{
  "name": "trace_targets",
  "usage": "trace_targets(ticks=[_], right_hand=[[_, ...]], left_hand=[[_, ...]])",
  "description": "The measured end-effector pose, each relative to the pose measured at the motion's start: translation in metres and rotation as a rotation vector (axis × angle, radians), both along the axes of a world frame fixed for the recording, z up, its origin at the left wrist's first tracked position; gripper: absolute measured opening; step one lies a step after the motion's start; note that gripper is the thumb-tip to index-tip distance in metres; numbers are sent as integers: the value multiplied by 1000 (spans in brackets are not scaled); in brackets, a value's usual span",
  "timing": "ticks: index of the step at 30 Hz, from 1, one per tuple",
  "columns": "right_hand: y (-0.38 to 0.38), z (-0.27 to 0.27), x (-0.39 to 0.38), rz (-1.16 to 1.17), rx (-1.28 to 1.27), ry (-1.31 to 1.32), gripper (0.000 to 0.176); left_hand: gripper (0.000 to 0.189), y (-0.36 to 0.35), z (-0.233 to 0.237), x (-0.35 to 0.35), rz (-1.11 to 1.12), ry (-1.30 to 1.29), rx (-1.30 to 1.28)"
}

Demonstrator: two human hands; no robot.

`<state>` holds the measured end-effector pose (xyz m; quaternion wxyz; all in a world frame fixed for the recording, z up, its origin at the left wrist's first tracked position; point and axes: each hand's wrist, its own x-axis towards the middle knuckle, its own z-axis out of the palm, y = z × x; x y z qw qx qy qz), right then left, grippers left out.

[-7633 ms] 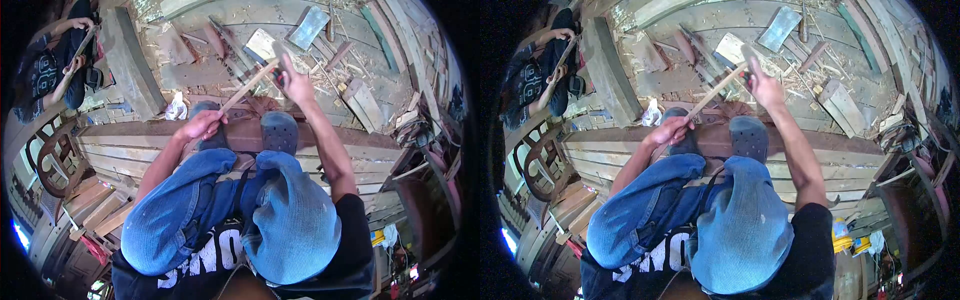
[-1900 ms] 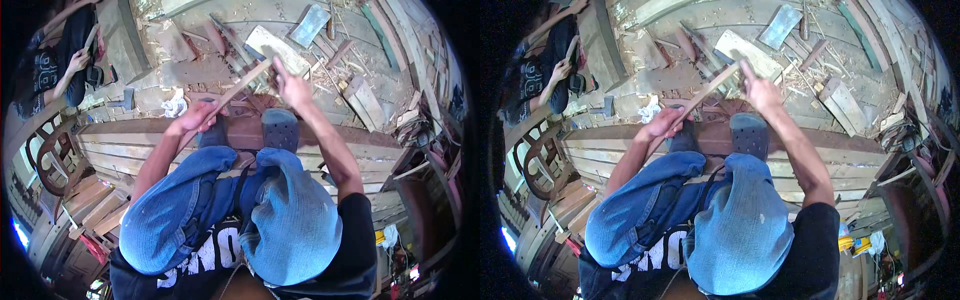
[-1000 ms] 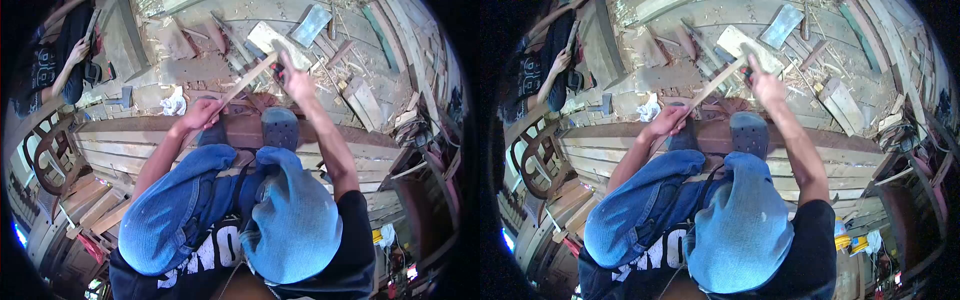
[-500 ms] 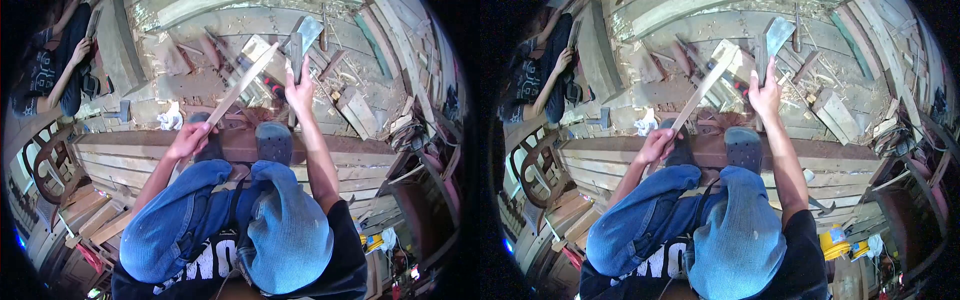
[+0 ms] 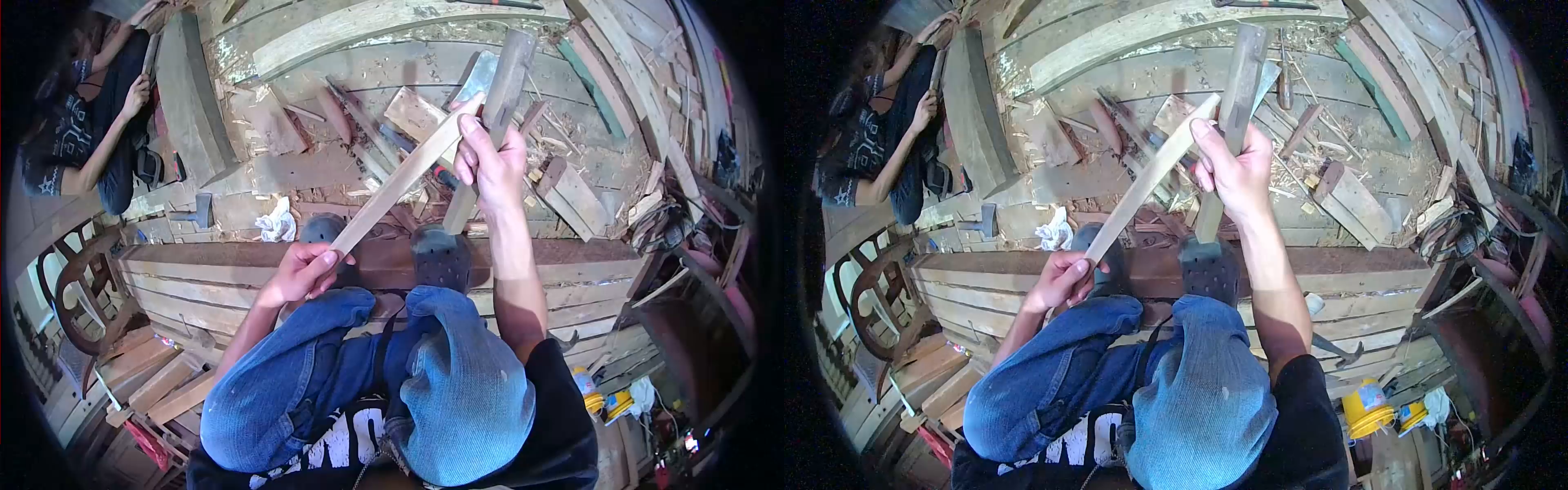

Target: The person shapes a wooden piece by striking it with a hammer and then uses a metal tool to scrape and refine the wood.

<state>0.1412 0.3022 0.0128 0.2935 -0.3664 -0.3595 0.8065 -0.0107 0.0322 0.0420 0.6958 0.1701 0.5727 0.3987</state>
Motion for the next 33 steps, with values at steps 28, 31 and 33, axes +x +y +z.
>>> trace_targets(ticks=[28, 31, 33], right_hand=[[-5, 16, 11, -49, 57, 129, 23], [-3, 17, 11, -32, 86, 70, 24], [-3, 17, 11, -23, 105, 31, 25]], left_hand=[[37, -7, -10, 9, 157, 238, -46], [39, -5, -9, 10, 177, 276, -46], [40, -4, -7, 10, 177, 297, -55]])
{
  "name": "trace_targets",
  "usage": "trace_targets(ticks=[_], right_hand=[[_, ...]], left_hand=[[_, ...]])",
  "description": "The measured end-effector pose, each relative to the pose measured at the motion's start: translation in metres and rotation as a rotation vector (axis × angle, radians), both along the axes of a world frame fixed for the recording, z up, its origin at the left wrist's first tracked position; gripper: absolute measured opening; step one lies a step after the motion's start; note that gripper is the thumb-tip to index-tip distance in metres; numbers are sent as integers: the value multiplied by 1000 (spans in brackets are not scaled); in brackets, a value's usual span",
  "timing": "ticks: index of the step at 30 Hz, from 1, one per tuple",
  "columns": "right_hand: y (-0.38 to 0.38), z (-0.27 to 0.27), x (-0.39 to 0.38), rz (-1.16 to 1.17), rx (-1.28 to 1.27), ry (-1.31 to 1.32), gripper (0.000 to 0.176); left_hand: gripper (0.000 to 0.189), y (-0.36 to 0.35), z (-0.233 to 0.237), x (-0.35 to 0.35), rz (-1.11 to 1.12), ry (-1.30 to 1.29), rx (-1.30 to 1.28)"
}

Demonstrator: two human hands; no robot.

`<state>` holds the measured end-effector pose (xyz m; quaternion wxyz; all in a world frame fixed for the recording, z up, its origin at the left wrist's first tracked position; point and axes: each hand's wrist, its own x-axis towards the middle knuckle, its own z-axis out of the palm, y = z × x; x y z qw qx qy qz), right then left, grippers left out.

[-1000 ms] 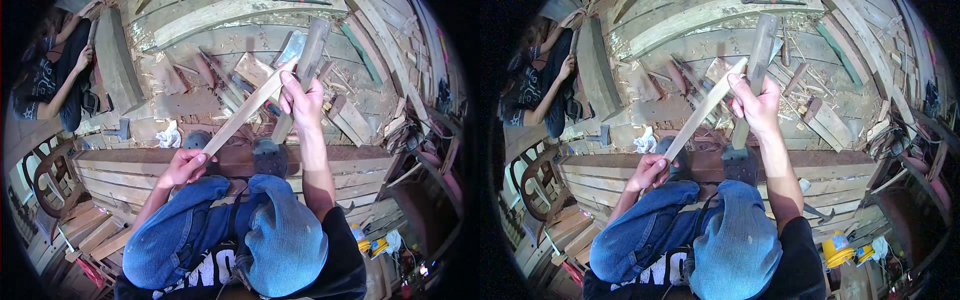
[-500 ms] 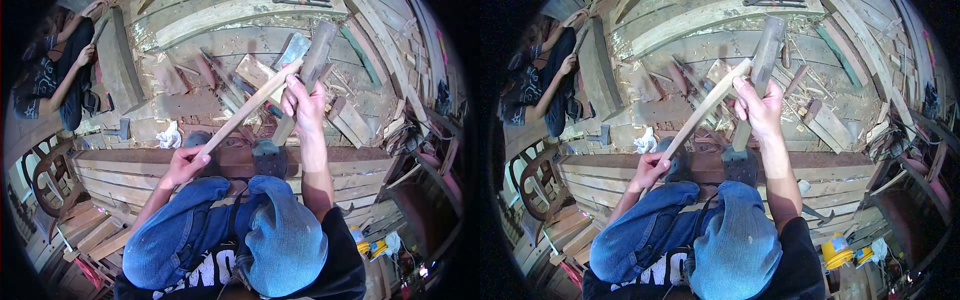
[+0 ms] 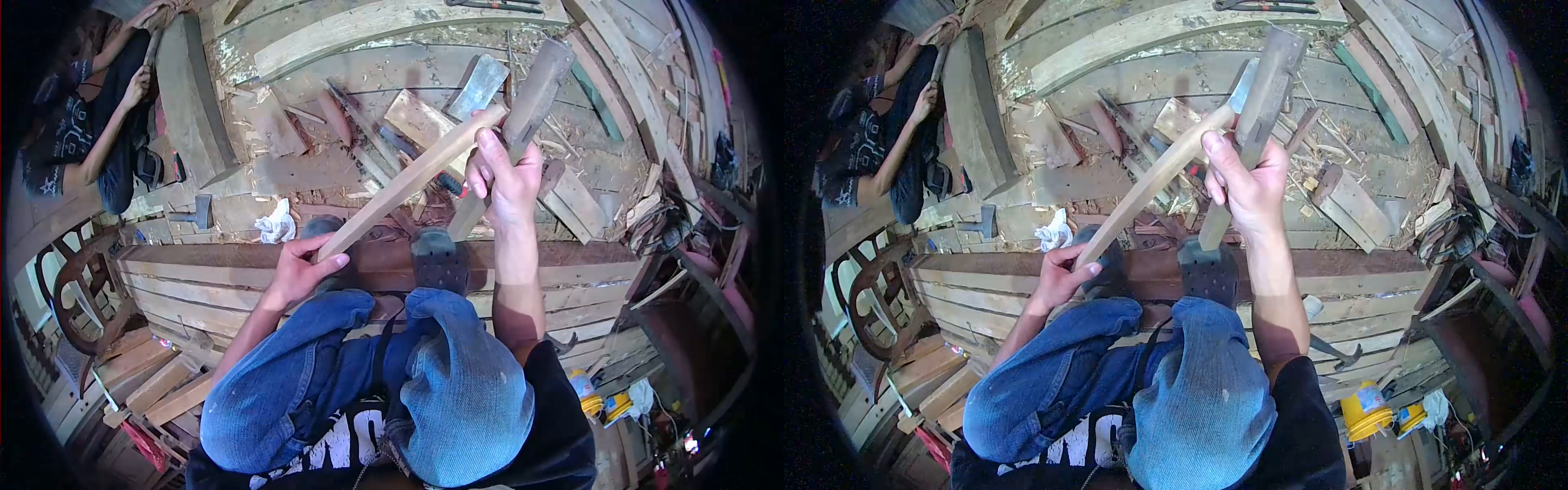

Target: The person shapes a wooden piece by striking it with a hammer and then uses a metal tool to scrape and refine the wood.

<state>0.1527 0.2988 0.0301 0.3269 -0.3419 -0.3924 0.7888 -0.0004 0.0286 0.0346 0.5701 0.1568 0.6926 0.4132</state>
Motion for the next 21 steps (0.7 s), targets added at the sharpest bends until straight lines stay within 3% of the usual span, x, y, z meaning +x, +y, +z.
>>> trace_targets(ticks=[6, 9, 11, 12, 14, 21], right_hand=[[2, -1, 0, -38, -4, -17, 26], [6, 0, 1, -75, -47, 73, 19], [7, 1, 1, -60, -51, 72, 20], [7, 1, 1, -60, -51, 73, 20], [6, 1, 2, -64, -66, 61, 21], [-6, 8, -7, -172, -169, -81, 21]], left_hand=[[39, 0, -4, 1, -12, 58, -13], [40, 2, -6, 0, -52, 231, 7], [38, 8, -4, -2, -160, 573, 130], [38, 10, -1, -2, -159, 574, 130], [36, 15, 5, -1, -184, 892, 94], [50, 3, 5, -12, -285, 1260, 168]])
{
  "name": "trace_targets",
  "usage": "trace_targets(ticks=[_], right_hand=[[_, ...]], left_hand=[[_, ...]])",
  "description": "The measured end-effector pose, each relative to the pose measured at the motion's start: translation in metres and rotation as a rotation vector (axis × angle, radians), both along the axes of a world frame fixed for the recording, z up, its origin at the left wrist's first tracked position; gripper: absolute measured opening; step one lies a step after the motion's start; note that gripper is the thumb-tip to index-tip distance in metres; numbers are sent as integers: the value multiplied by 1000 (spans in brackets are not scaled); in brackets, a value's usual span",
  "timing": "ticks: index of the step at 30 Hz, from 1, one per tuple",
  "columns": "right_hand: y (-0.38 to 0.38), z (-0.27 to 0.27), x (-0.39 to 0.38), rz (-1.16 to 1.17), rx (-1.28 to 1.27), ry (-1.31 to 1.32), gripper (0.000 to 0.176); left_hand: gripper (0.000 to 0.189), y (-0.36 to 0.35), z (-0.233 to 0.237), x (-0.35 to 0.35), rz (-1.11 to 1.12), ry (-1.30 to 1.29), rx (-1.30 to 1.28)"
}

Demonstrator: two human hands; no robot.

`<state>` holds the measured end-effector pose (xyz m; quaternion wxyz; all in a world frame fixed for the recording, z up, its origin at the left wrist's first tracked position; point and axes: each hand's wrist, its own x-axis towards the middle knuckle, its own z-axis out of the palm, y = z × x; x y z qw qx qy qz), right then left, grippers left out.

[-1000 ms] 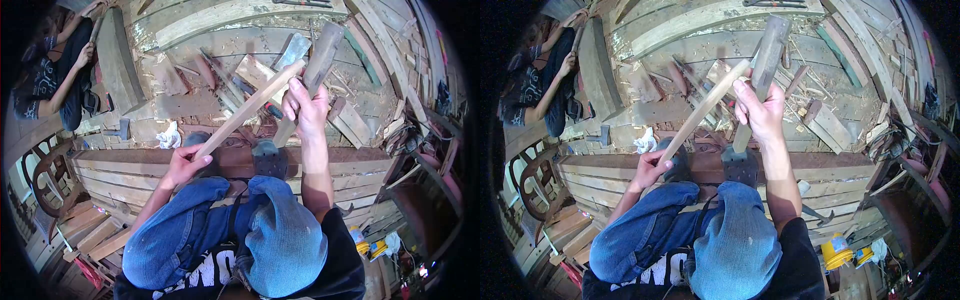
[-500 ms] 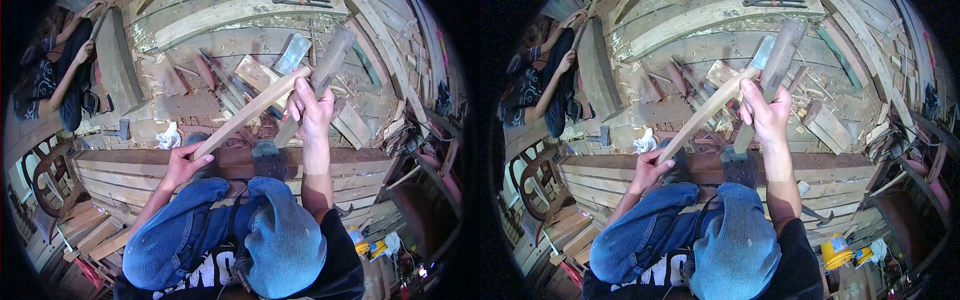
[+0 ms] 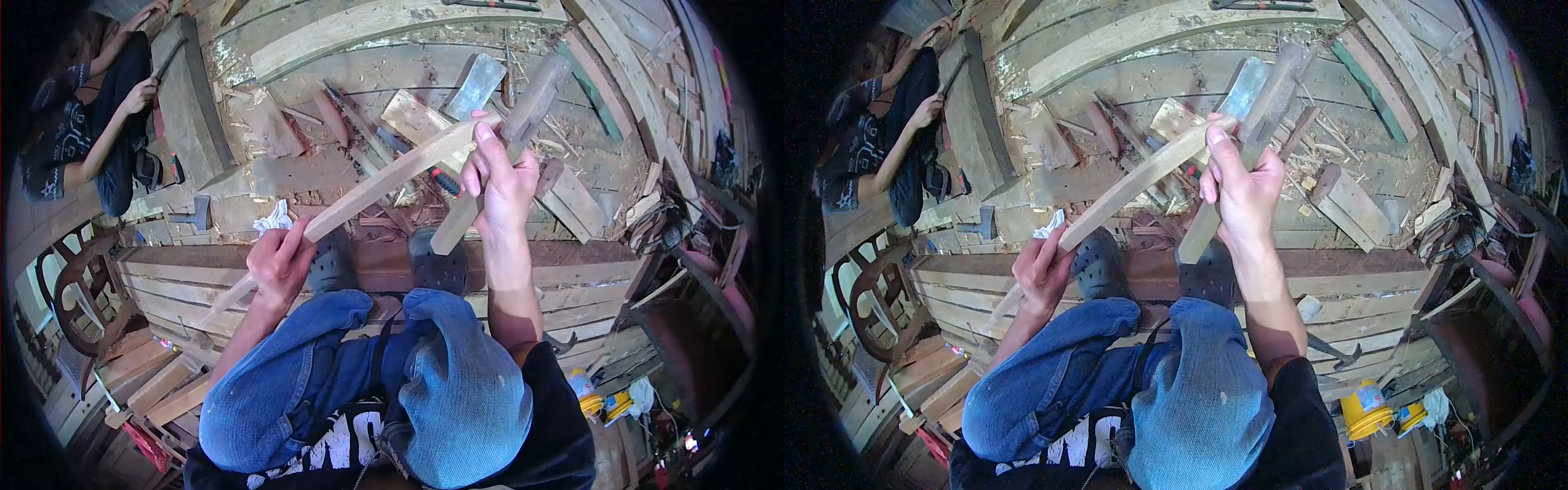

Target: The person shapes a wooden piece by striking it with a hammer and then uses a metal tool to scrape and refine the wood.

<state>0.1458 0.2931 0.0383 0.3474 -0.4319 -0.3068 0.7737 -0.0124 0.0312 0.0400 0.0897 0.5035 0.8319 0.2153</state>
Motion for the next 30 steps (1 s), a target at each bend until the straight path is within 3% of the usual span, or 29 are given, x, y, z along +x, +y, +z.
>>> trace_targets(ticks=[5, 8, 11, 14, 17, 18, 19, 20, 21, 23, 28, 30], right_hand=[[-2, 7, -1, -52, -134, -33, 21], [-1, 7, -1, -21, -138, -72, 31], [3, 7, 2, 5, -129, -32, 31], [5, 6, 5, 18, -84, -51, 28], [8, 5, 11, 32, -90, -54, 25], [9, 5, 15, 50, -101, 23, 17], [11, 5, 17, 68, -111, 101, 9], [11, 7, 18, 68, -92, 102, 9], [12, 8, 20, 68, -92, 102, 9], [13, 10, 22, 92, -86, 177, 11], [15, 11, 27, 135, -56, 301, 16], [15, 13, 27, 138, -21, 320, 20]], left_hand=[[58, 4, 6, -3, -70, 204, 17], [58, 1, 5, -8, -96, 239, 29], [53, 0, 3, -9, -69, 59, 6], [40, 7, 4, -6, -5, -296, -32], [41, 9, 10, -6, -26, -496, -128], [41, 5, 9, -6, -25, -496, -126], [42, -1, 6, -6, 44, -692, -160], [42, -5, 5, -5, 114, -888, -195], [42, -5, 7, -5, 114, -888, -194], [42, -1, 16, -5, 165, -1144, -232], [40, -7, 16, -12, 141, -1304, -287], [39, -8, 17, -16, 129, -1545, -385]])
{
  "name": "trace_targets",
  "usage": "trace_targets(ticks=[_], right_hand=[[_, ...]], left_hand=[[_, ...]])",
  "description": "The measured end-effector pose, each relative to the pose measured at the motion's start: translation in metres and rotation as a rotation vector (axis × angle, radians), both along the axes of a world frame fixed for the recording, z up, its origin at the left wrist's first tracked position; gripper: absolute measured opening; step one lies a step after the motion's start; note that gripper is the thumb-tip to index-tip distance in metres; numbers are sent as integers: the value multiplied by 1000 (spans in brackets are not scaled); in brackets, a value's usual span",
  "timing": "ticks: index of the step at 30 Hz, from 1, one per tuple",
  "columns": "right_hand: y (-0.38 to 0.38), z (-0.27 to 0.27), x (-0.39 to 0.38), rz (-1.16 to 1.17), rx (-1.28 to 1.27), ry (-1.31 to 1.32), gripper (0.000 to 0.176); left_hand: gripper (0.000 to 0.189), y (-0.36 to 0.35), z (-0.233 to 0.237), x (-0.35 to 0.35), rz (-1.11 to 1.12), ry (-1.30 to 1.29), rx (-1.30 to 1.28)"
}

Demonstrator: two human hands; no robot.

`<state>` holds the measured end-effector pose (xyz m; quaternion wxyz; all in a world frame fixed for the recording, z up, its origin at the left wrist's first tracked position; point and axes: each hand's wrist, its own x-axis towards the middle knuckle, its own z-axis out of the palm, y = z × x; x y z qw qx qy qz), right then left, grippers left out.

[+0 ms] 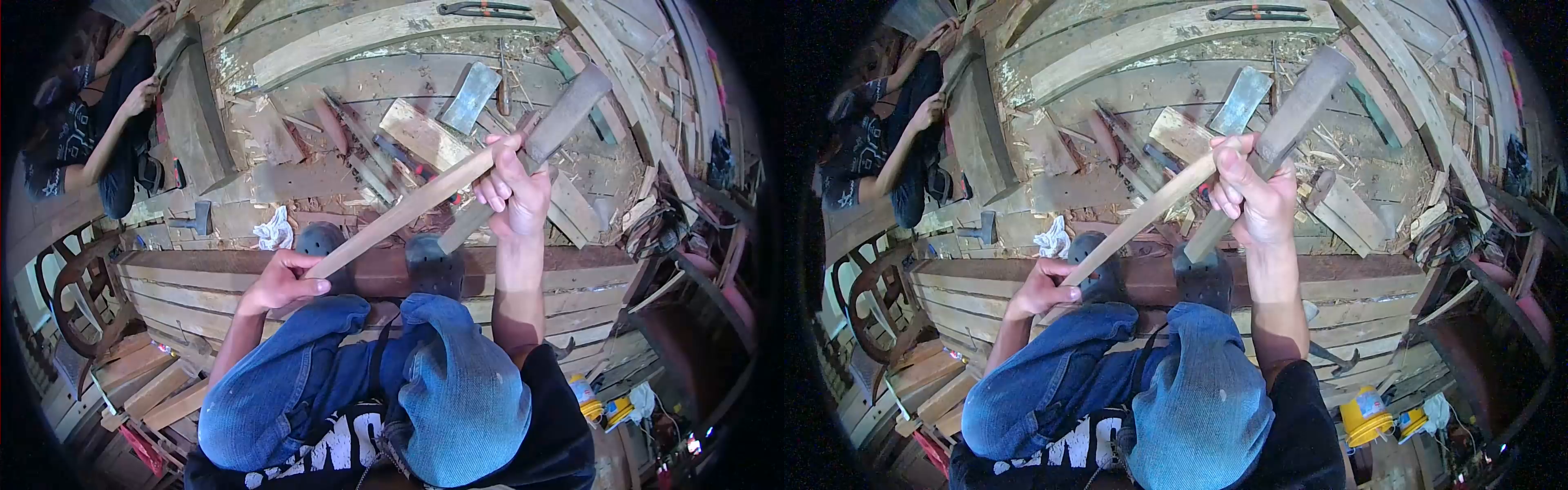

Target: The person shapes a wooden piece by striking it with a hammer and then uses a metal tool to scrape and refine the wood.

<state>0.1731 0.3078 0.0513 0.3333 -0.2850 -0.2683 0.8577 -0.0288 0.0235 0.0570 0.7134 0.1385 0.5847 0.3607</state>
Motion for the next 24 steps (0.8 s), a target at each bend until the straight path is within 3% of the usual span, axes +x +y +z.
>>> trace_targets(ticks=[4, 8, 11, 24], right_hand=[[1, 0, 3, 15, 26, 83, 21], [0, 3, 1, 13, 37, 77, 15], [-1, 5, 0, 1, 14, 52, 12], [-2, 5, -4, -72, 13, -2, 12]], left_hand=[[52, 5, 2, 4, 11, -287, 7], [57, 7, 4, 9, 24, -412, 45], [48, 3, 1, 8, 23, -545, 86], [52, 6, 3, 8, -43, -443, 158]])
